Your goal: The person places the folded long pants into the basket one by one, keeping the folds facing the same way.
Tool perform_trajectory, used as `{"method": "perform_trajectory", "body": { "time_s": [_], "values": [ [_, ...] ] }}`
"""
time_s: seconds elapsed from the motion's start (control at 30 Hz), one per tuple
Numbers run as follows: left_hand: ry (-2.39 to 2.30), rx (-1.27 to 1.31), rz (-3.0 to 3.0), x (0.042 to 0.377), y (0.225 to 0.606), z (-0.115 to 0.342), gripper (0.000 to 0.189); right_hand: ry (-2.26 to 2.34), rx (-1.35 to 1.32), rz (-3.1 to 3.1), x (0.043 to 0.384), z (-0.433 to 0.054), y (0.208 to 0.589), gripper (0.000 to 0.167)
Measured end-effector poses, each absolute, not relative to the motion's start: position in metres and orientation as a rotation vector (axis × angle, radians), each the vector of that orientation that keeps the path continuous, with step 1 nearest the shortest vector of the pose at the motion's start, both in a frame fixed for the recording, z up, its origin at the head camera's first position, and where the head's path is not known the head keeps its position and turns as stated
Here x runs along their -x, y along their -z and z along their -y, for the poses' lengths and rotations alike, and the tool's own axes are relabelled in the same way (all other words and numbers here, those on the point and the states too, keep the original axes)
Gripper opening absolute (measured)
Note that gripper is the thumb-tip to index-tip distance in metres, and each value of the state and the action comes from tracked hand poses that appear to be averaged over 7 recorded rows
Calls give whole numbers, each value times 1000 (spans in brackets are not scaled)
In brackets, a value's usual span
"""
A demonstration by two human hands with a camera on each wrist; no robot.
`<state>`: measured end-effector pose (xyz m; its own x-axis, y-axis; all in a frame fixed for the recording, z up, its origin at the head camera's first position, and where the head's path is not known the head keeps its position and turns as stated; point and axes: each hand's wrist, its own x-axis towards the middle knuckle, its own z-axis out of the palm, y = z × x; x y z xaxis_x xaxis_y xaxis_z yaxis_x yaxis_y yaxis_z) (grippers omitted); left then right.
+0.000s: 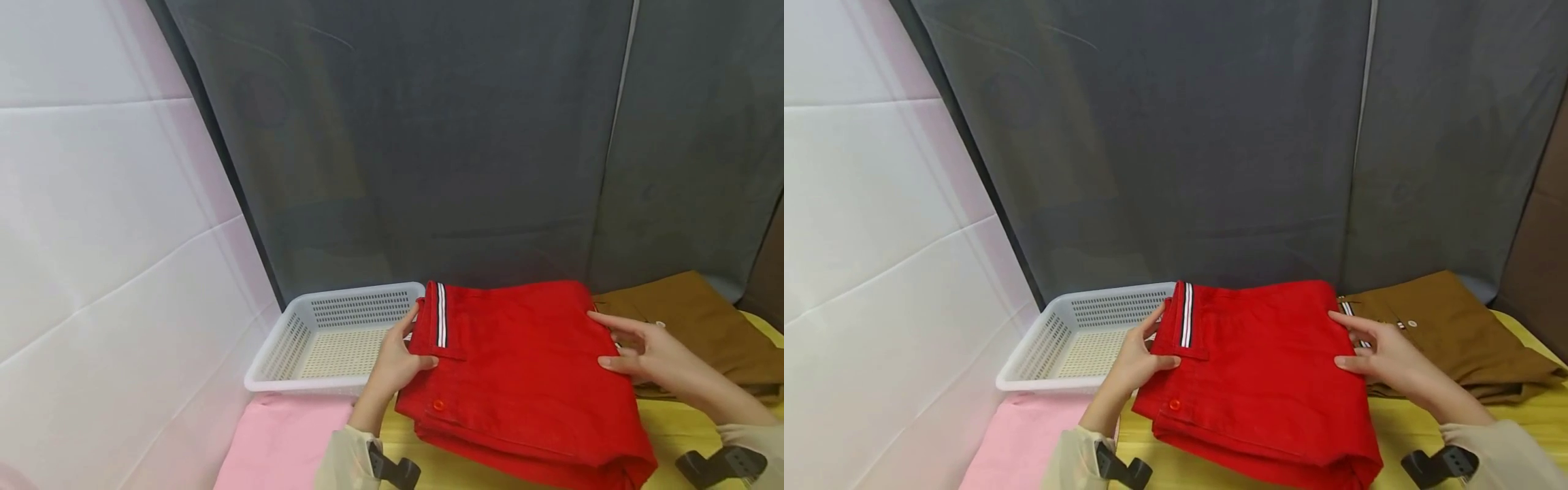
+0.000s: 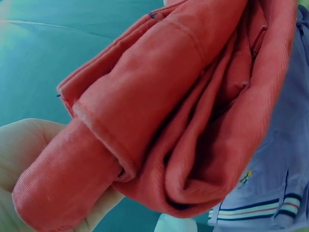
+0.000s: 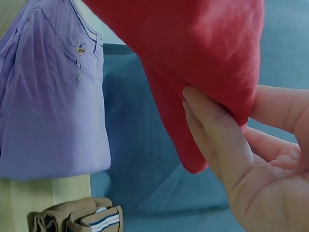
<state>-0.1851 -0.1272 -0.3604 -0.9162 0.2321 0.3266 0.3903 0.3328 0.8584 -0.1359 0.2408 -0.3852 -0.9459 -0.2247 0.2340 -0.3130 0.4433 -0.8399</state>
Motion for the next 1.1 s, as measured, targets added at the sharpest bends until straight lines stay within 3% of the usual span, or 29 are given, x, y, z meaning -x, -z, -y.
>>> {"method": "perform_trajectory", "body": {
  "time_s": [1.1],
  "values": [
    [1509,465,2505,183,348,177,88,-1959,-530,2478,154,-186,379,74]
  ]
}}
